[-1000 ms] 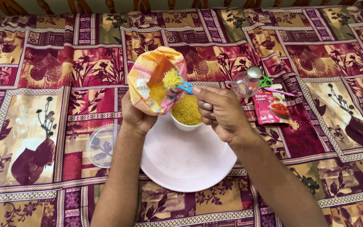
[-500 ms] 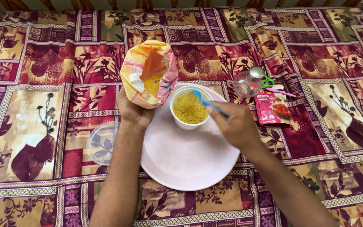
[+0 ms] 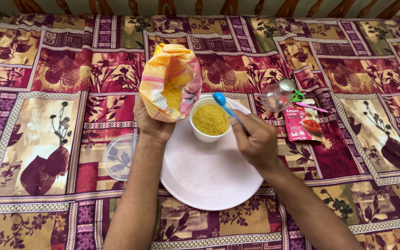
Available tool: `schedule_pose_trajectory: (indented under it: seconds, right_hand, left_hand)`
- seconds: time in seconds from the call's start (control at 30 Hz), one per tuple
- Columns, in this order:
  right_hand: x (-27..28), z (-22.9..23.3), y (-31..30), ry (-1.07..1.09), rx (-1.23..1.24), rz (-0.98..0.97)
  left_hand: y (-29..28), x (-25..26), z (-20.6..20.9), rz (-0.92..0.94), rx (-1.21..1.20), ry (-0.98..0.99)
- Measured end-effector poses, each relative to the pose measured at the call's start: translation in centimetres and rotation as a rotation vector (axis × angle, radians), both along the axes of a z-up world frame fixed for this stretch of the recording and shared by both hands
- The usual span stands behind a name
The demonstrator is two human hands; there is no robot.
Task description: The person scoops yellow granular food from a plastic bag into a white bowl using a blue plastic scoop. They then wipe the inside of a white plate with their hand and place the bowl on it. Finally, they pick up a red packet and a pair of scissors.
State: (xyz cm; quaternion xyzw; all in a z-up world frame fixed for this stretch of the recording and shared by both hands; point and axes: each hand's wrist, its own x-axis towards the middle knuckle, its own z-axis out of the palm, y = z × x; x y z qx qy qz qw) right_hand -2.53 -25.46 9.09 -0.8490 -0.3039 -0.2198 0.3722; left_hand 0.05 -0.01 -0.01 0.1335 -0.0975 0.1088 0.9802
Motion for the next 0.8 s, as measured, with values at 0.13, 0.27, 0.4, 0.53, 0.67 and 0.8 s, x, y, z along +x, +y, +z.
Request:
schedule_pose_trajectory:
  seconds: [0.13,0.27,0.4,0.53,0.67,0.8]
  right_hand:
    - [-1.0,2.7,1.1,-0.021,0.065,0.138]
    - [-0.2,5.3,4.1,0.050,-0.097,0.299]
    - [1.4,7.1,6.4,0.201,-0.390,0.249]
    - [1.8,7.1,7.7,0.286,-0.544,0.192]
    - [0.8,5.3,8.7,0.054,-0.631,0.135]
    - [0.0,3.4,9.5,-0.229,-0.553,0.100]
  left_hand:
    - [-0.3,-0.1,0.2,-0.010,0.003,0.017]
    - [-0.4,-0.6,1.0,-0.052,0.031,-0.057]
    - [-0.6,-0.8,1.6,-0.060,0.000,0.031]
    - [-0.2,-0.7,0.8,-0.222,0.023,-0.073]
    - [-0.5,0.5,-0.6,-0.008,-0.028,0.146]
    - [-0.7,0.9,-1.9,0.003,-0.037,0.095]
